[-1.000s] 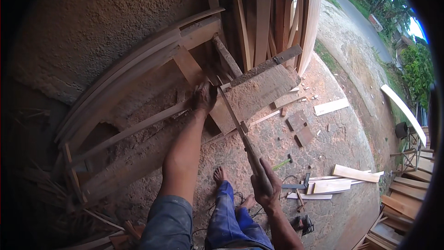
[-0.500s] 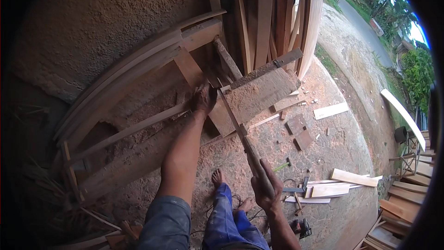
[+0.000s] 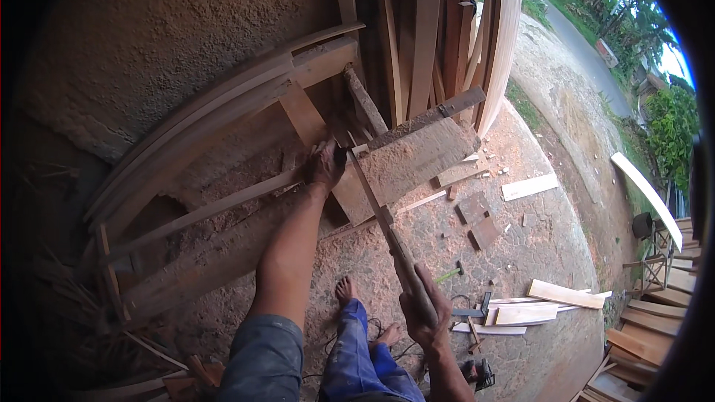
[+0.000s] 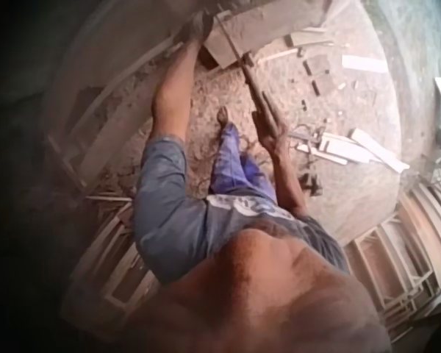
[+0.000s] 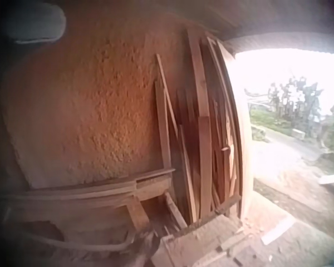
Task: The person uses a hand saw to cut a wooden plank that is secured in a wooden frame. The person repeatedly saws through the wood, creating sawdust, and then removes the cut piece to place it against a wall.
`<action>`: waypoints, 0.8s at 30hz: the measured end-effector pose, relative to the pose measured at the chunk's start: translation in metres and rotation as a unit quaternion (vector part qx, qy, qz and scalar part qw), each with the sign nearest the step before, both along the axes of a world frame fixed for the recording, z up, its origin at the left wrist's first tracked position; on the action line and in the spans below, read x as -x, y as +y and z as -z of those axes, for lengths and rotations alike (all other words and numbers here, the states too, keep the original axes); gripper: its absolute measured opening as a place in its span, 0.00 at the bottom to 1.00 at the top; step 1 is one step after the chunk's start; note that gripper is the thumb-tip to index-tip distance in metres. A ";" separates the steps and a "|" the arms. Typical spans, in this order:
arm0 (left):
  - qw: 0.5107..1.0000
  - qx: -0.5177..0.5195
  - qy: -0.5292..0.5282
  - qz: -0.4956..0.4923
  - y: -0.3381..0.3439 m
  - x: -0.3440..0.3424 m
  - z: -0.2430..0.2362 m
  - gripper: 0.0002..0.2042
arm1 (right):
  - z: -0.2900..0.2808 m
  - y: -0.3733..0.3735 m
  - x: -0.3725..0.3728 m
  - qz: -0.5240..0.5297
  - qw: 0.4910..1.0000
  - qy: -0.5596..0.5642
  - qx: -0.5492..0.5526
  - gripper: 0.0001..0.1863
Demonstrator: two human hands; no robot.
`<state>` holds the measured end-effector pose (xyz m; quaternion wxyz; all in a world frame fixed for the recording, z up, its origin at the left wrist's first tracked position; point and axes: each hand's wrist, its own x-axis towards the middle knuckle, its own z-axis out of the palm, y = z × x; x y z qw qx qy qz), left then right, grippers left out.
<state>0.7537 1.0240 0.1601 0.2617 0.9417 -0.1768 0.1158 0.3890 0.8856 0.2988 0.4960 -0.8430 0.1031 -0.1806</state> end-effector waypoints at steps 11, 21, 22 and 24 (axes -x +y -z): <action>1.000 0.029 -0.008 -0.007 -0.002 0.003 -0.001 0.12 | -0.011 0.004 -0.051 -0.006 0.994 0.073 -0.080 0.31; 0.999 0.023 -0.024 0.016 0.001 0.002 0.006 0.13 | -0.024 0.002 0.038 -0.002 0.994 0.106 -0.030 0.27; 1.000 0.015 -0.016 0.015 -0.002 0.003 0.005 0.13 | -0.018 0.003 0.014 -0.013 0.997 0.072 -0.039 0.27; 0.999 0.016 -0.027 -0.006 -0.005 0.004 0.007 0.14 | 0.009 0.001 -0.050 -0.023 0.999 -0.014 -0.024 0.30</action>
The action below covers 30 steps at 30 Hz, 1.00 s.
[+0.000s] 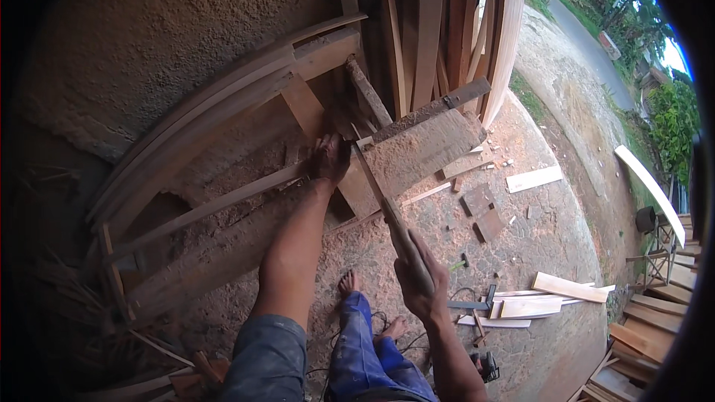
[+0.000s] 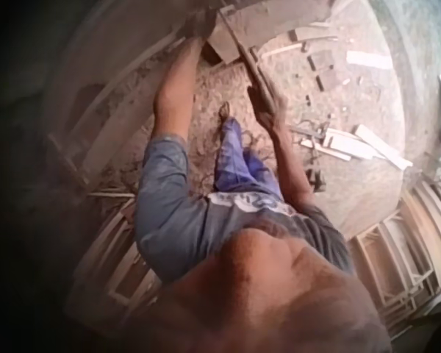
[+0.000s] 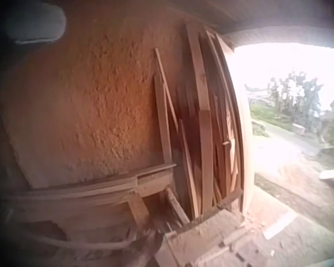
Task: The person uses a hand saw to cut a wooden plank that is secured in a wooden frame. The person repeatedly saws through the wood, creating sawdust, and then removes the cut piece to place it against a wall.
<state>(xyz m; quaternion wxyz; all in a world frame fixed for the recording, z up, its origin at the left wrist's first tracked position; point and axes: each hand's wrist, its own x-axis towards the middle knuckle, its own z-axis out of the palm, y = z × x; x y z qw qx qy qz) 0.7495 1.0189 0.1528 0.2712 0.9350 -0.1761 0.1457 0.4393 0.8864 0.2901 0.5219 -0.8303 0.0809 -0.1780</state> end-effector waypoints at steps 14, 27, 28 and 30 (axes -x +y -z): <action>0.998 -0.050 -0.047 0.007 0.003 -0.003 0.019 0.13 | -0.010 -0.002 0.038 -0.018 0.994 0.084 0.069 0.28; 0.993 -0.088 -0.051 -0.051 -0.003 0.007 0.005 0.12 | -0.002 -0.005 0.120 -0.001 0.983 0.159 0.093 0.31; 0.994 -0.085 -0.050 -0.048 -0.006 0.009 0.004 0.12 | 0.012 -0.001 0.090 0.003 0.991 0.097 0.092 0.32; 0.969 -0.235 -0.077 -0.013 -0.007 0.011 0.003 0.12 | 0.023 0.004 -0.017 0.003 0.993 0.112 -0.019 0.30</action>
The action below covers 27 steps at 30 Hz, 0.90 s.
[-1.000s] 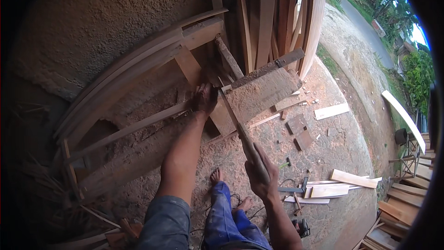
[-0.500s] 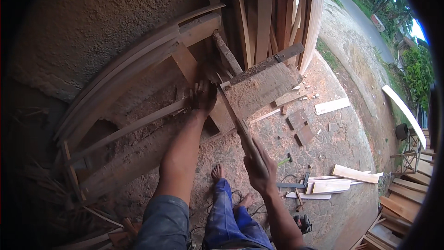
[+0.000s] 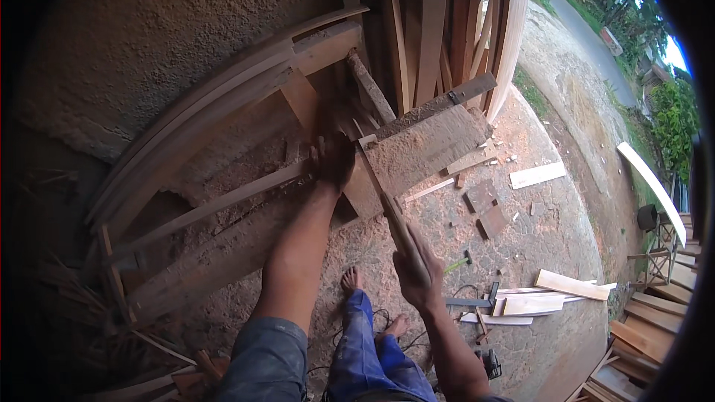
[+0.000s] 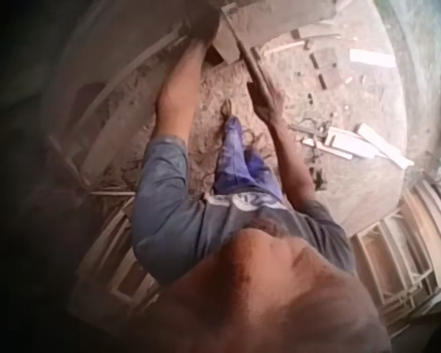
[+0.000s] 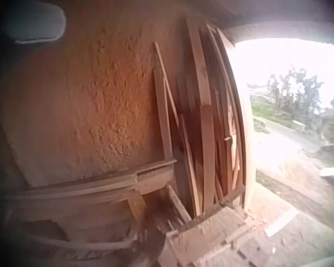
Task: The person uses a hand saw to cut a wooden plank that is secured in a wooden frame. The person repeatedly saws through the wood, creating sawdust, and then removes the cut piece to place it against a wall.
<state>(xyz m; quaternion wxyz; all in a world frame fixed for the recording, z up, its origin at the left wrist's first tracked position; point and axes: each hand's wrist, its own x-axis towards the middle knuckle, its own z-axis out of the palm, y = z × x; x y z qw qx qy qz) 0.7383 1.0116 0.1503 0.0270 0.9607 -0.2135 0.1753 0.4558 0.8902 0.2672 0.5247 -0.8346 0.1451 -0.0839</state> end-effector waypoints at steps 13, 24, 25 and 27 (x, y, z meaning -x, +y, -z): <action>0.981 0.135 0.130 -0.043 -0.005 -0.005 -0.001 0.18 | -0.018 -0.007 0.098 -0.024 0.992 0.074 0.099 0.32; 0.989 0.135 -0.044 -0.039 0.005 -0.008 0.003 0.09 | 0.009 -0.014 0.116 -0.058 0.976 0.094 0.188 0.30; 0.987 0.151 -0.038 -0.045 0.009 -0.009 0.008 0.09 | -0.009 -0.014 0.146 -0.049 0.980 0.105 0.161 0.29; 0.987 0.147 -0.036 -0.047 0.001 -0.007 0.009 0.09 | -0.014 -0.011 0.135 -0.035 0.983 0.125 0.127 0.31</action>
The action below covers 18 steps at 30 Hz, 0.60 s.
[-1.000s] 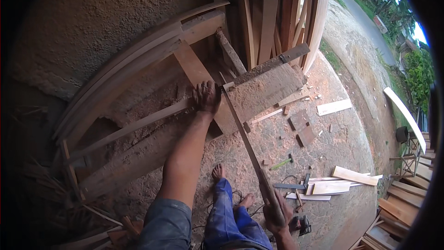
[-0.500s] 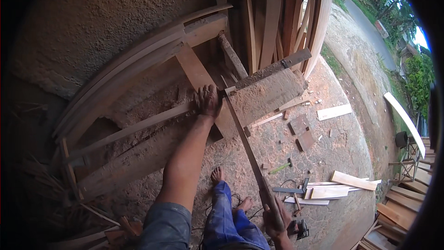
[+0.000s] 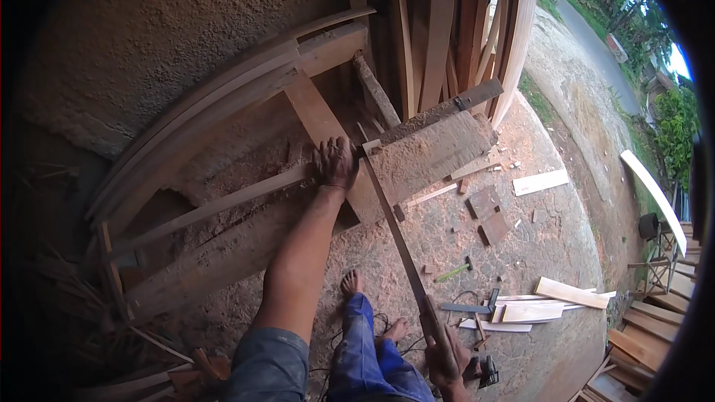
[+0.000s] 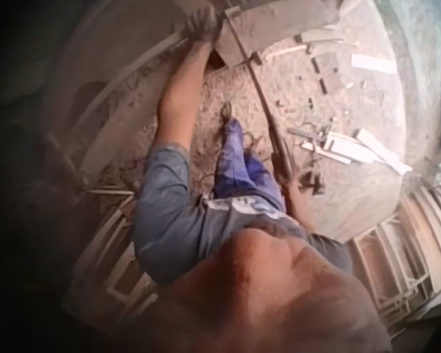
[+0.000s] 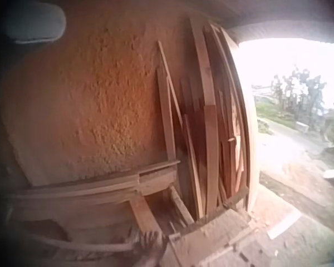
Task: The person uses a hand saw to cut a wooden plank that is secured in a wooden frame. The person repeatedly saws through the wood, creating sawdust, and then removes the cut piece to place it against a wall.
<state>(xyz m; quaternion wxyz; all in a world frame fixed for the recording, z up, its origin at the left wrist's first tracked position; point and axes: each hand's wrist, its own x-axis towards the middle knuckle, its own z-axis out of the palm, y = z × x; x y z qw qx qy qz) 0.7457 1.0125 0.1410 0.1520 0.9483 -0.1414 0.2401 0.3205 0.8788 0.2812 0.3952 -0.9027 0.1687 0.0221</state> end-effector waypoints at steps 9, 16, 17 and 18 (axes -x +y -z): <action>0.996 -0.069 -0.017 0.055 0.014 -0.011 0.027 0.07 | 0.037 0.023 -0.195 -0.002 0.973 -0.202 -0.112 0.31; 0.998 -0.001 0.056 -0.002 0.004 -0.001 -0.002 0.11 | 0.043 0.003 -0.011 -0.017 0.989 -0.145 0.005 0.32; 0.999 0.011 0.035 0.001 -0.002 -0.001 0.002 0.10 | 0.048 0.006 -0.026 -0.016 0.982 -0.186 -0.005 0.32; 1.000 0.019 0.009 0.002 -0.005 -0.002 0.004 0.10 | 0.045 0.008 -0.077 -0.034 0.978 -0.204 0.031 0.30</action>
